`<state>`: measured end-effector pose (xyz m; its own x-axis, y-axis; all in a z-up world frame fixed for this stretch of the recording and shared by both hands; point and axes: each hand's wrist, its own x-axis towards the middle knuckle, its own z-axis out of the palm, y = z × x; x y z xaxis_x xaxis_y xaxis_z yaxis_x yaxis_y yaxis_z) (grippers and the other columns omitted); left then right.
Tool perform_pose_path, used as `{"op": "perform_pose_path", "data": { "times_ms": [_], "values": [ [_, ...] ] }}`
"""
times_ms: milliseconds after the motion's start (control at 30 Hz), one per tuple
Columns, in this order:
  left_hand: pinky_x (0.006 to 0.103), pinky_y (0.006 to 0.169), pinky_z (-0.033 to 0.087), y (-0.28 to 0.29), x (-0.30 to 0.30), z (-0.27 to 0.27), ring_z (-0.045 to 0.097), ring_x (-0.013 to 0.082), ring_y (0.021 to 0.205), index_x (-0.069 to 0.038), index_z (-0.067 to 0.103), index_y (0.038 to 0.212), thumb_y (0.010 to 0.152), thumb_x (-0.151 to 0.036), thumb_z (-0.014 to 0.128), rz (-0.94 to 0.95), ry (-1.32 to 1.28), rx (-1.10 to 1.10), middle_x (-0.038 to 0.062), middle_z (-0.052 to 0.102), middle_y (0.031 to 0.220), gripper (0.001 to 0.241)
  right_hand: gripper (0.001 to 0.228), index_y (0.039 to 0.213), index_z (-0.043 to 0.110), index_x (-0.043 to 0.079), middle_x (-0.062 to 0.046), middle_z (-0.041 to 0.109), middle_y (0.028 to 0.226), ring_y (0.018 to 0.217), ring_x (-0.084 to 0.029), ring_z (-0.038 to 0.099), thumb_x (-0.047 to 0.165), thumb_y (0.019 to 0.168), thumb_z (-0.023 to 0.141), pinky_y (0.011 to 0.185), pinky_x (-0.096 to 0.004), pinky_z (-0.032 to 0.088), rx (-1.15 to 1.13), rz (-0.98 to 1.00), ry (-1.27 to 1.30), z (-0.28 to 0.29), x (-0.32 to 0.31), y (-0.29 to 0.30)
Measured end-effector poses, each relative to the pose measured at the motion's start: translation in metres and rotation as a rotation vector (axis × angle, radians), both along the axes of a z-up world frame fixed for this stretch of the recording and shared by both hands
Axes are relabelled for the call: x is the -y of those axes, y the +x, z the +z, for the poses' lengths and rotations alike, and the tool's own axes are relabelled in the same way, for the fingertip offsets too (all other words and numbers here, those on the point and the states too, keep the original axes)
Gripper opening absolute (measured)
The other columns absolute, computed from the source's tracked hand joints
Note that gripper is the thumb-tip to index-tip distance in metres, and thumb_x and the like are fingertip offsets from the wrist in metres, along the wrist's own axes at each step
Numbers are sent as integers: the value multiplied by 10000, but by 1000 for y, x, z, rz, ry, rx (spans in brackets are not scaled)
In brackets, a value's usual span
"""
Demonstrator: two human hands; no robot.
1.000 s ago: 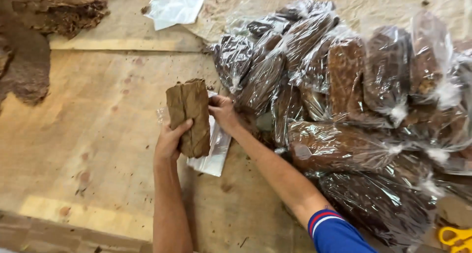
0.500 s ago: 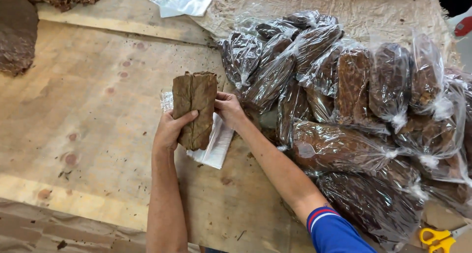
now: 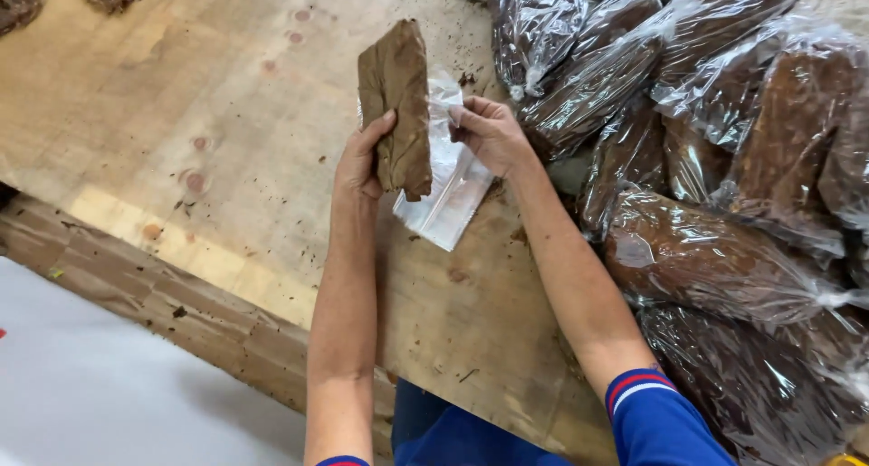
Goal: Manually packaging bundles of dried leaves into clear plastic bags on a wooden workbench.
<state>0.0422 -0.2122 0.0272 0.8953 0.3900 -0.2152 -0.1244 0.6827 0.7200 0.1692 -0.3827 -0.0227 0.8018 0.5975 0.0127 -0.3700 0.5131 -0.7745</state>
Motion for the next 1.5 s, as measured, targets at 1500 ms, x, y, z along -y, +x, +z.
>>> {"op": "perform_pose_path", "data": {
  "times_ms": [1500],
  "values": [
    [440,920,460,-10,63,30,778,243,1049,-203,259,1594,936,-487,725,238,1768,14,31,767,1338,854,121,1055,781,73,-52,766,1031,975,-147,692,162,974,788,891,-265,609,672,-433,-131,109,29,-18]
  ]
}}
